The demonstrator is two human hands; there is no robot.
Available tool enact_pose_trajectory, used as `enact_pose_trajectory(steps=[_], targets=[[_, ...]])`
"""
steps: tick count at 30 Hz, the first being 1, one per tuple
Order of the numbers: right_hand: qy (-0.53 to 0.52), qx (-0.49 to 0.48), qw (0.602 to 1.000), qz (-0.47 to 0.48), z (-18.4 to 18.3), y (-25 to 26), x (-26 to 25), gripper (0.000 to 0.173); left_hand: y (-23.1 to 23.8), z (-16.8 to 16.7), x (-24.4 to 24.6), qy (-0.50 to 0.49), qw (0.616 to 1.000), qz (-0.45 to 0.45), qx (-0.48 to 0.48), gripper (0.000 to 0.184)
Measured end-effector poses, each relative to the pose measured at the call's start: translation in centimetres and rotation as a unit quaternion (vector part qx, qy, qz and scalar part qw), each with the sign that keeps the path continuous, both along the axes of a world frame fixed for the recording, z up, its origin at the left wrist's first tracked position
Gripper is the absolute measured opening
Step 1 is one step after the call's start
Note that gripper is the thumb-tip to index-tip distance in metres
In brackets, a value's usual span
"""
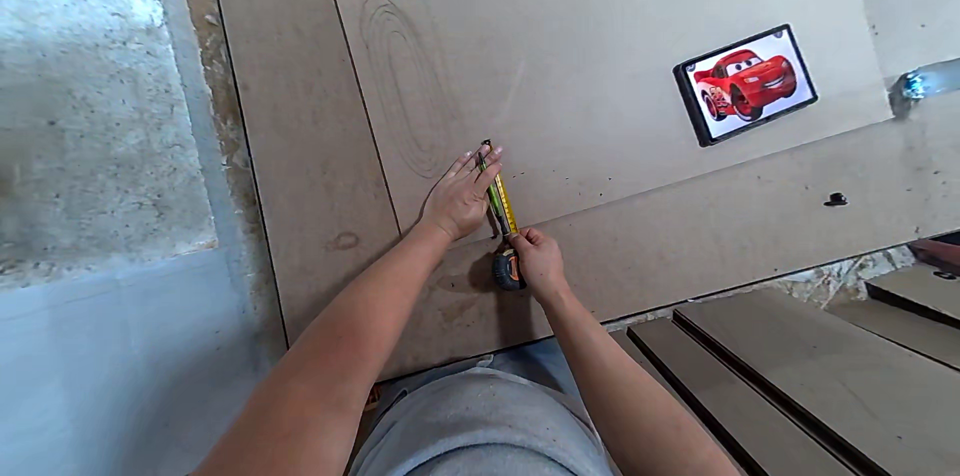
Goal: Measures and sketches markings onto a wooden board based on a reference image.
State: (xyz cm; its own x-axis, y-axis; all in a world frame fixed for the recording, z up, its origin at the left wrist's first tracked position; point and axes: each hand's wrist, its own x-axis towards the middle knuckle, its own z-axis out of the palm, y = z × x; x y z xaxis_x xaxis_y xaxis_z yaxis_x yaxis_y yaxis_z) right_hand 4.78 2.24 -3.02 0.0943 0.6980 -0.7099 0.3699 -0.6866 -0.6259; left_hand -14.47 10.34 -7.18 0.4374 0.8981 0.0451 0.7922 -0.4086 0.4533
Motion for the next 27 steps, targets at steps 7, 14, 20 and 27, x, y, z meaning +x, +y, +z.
enact_pose_trajectory(steps=[7,14,20,27], targets=[[0.035,-0.027,0.998,0.039,1.2,0.6,1.1,0.025,0.1,1.8,-0.6,-0.041,0.996,0.006,-0.082,0.055],[0.140,0.023,0.990,0.023,6.4,-6.4,8.9,0.031,-10.5,10.2,-3.6,-0.282,0.916,0.198,-0.207,0.040],[0.111,0.049,0.993,-0.010,6.6,-11.1,15.1,0.035,-24.2,9.1,-3.5,-0.400,0.799,0.362,-0.266,0.044],[-0.111,0.051,0.957,0.263,4.8,-7.5,18.3,0.038,-26.7,9.2,1.0,-0.343,0.806,0.408,-0.256,0.034]])
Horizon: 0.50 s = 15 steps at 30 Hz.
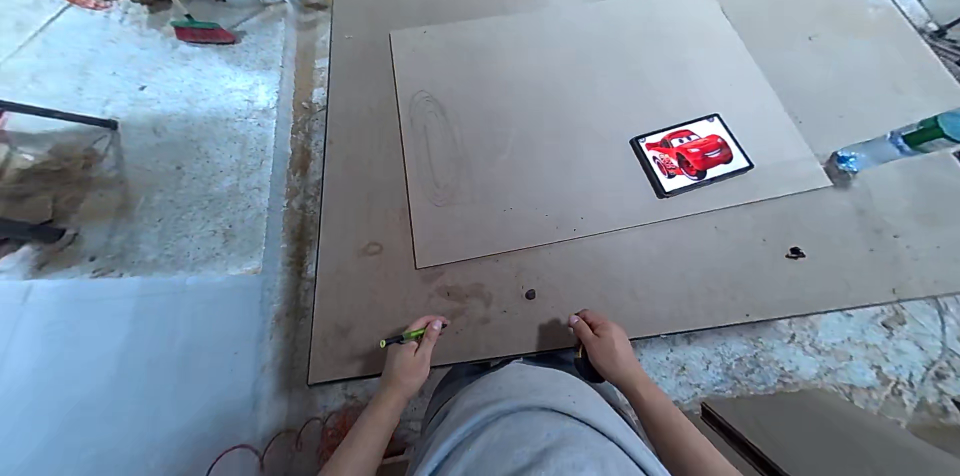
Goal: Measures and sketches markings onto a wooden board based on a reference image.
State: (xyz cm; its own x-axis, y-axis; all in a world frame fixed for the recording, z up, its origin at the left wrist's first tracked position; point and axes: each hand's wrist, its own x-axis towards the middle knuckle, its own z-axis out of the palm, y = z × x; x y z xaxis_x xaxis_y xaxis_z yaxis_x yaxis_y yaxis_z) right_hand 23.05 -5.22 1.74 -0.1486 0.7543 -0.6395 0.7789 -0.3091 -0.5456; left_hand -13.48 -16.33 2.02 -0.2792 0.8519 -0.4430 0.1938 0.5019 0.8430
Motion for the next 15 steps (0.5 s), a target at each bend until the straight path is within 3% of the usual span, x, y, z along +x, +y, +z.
enact_pose_trajectory(steps=[2,4,12,15], targets=[[-0.086,0.028,0.986,0.140,0.4,2.1,1.1,0.043,0.4,1.0,1.8,0.000,0.999,0.029,0.014,0.032],[-0.119,0.071,0.969,0.204,0.3,4.4,2.6,0.042,1.3,2.1,4.0,-0.006,0.998,0.047,0.036,0.031],[-0.100,0.204,0.934,0.278,-4.4,10.2,10.4,0.029,-0.4,2.7,14.2,0.037,0.998,0.054,0.024,0.034],[-0.072,0.217,0.939,0.255,-3.8,11.0,11.8,0.032,-1.7,2.4,17.5,0.012,0.997,0.076,0.012,0.032]])
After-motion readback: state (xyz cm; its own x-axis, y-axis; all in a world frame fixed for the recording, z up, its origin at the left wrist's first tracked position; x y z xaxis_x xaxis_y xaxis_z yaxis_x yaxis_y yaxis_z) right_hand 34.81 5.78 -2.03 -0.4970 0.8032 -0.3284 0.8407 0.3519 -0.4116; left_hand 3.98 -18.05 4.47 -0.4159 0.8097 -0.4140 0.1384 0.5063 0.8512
